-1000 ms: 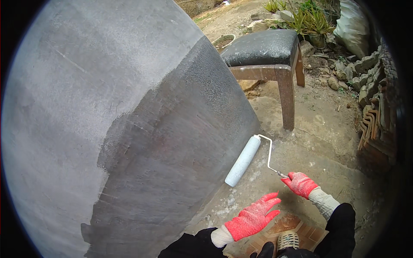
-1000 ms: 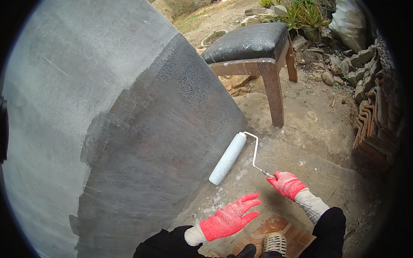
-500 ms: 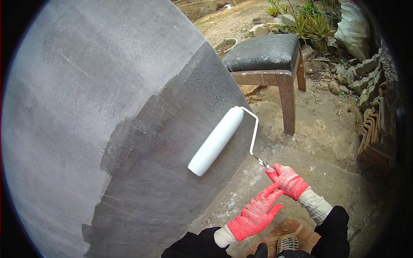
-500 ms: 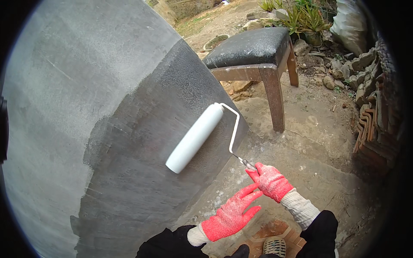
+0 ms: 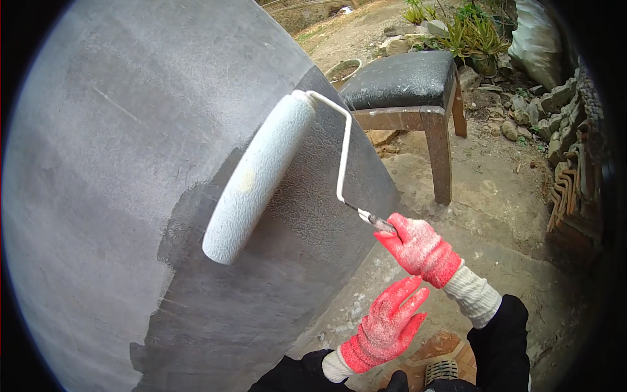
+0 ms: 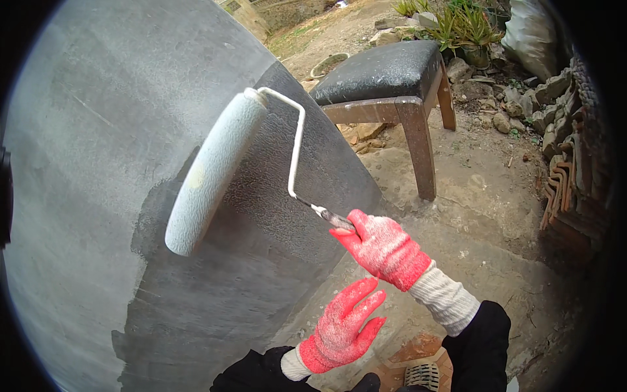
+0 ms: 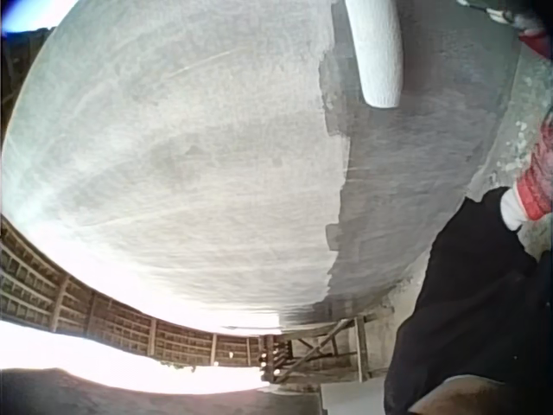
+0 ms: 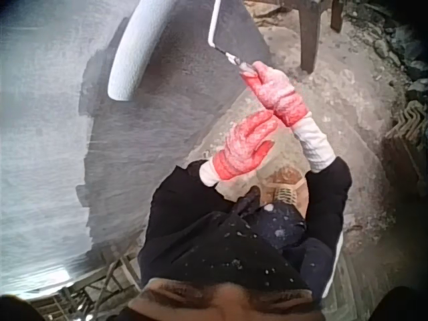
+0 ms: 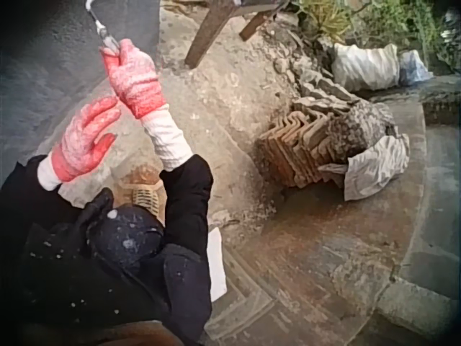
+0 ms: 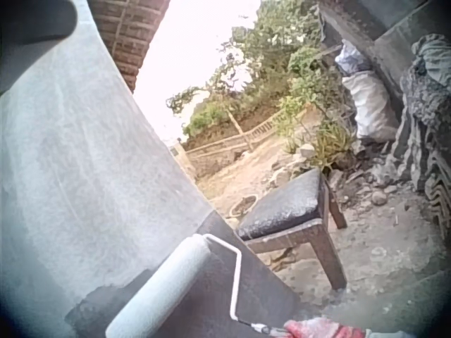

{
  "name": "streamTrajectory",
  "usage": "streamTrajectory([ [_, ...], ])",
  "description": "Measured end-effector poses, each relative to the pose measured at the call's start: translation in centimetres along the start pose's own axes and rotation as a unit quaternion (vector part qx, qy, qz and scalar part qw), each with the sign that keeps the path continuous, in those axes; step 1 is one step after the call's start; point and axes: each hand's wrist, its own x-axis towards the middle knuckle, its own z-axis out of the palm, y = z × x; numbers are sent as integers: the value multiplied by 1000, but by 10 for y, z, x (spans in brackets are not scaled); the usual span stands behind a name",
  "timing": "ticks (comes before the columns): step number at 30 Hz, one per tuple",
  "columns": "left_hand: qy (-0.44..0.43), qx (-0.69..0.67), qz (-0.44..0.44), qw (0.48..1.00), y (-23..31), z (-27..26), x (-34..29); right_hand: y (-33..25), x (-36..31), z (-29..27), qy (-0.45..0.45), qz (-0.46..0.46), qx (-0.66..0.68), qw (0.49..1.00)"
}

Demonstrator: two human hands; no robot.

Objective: The person paints the exterior surface of a large curved concrete structure using a paint roller.

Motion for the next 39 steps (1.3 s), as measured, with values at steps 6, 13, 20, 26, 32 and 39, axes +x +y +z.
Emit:
streamTrajectory([
  [6, -75, -19, 68, 995, -8, 18, -22, 34, -92, 10, -83, 89, -36, 992],
  [13, -143, -41, 51, 988, -27, 45, -39, 95, -179, 23, -235, 82, -90, 964],
  [20, -235, -2, -15, 972, -44, 56, -66, 156, -230, 77, -292, 168, -106, 936],
  [26, -247, 18, -45, 968, -49, 51, -81, 117, -208, 93, -366, 164, -79, 913],
  [32, -251, 32, -37, 967, -46, 52, -74, 109, -223, 117, -234, 86, -86, 965],
  [39, -140, 92, -16, 986, -41, 26, -47, 52, -164, 105, -143, 88, 59, 984],
])
